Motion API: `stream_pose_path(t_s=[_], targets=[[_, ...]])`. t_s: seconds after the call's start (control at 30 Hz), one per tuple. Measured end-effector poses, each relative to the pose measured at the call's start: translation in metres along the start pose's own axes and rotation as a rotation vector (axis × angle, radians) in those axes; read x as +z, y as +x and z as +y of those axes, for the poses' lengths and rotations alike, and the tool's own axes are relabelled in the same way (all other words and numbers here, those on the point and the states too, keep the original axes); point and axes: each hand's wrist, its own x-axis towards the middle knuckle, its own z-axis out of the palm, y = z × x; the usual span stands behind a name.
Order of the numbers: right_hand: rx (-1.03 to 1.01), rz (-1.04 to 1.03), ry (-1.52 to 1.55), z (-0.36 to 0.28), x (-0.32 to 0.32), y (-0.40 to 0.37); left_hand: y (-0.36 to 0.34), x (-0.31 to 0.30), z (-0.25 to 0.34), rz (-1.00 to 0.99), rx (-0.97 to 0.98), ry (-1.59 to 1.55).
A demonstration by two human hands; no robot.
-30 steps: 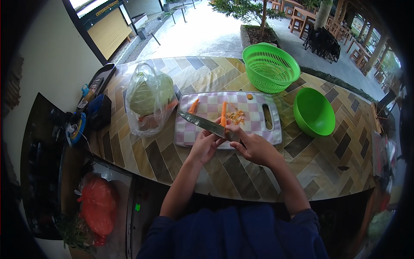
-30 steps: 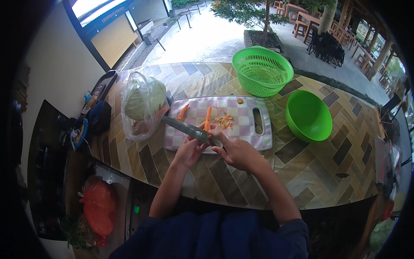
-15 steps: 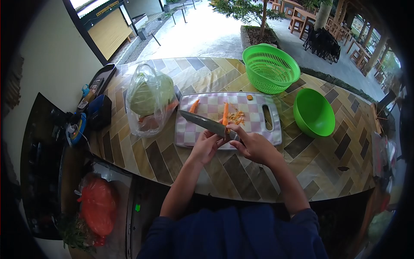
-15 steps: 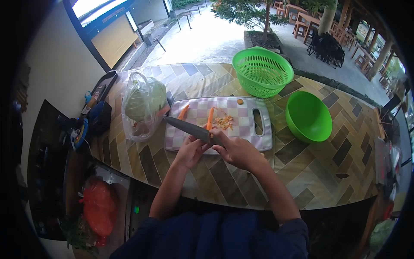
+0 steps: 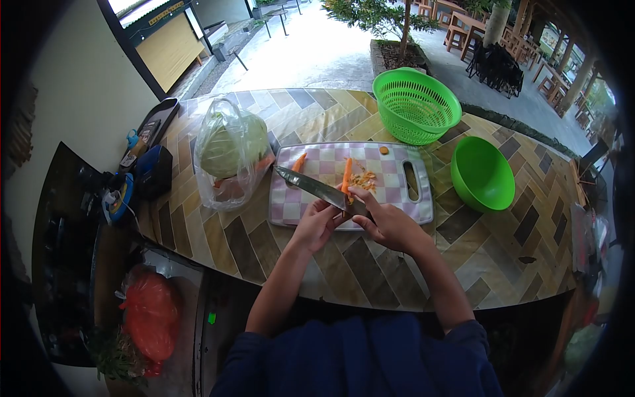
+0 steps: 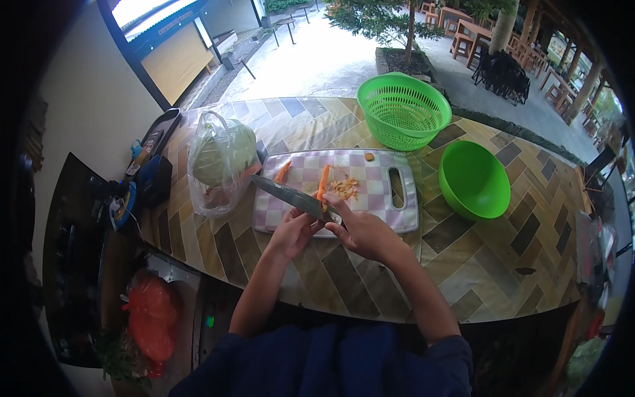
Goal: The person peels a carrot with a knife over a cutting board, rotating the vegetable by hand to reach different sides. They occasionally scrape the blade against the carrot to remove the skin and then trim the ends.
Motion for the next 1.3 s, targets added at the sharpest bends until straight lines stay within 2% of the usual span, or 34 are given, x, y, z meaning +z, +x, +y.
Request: stream_pose_path(t_s=[0.1,0.53,0.73,1.13,1.2,1.3], targets=[[0.031,-0.012,-0.04,-0.003,-0.002,0.0,0.002,-0.007,-0.002,-0.079,0.012,0.009],[-0.008,0.05,-0.151,0.0,-0.001,0.002,-0.001,-0.002,-0.002,-0.015,0.012,0.042],[-0.049,0.123,-0.062,0.001,0.005,0.002,0.001,0.0,-0.003,0.002,0.037,0.059],[-0.004,0.085,-0.089,0.004,0.0,0.004,0.0,0.005,-0.003,-0.058,0.029,0.143],[-0.007,0.065,0.002,0.005,-0.001,0.003,0.001,0.002,-0.003,-0.085,0.022,0.133],[-0.03,0.042,0.092,0.007,-0.001,0.002,-0.002,0.014,0.0,0.034,0.033,0.145]])
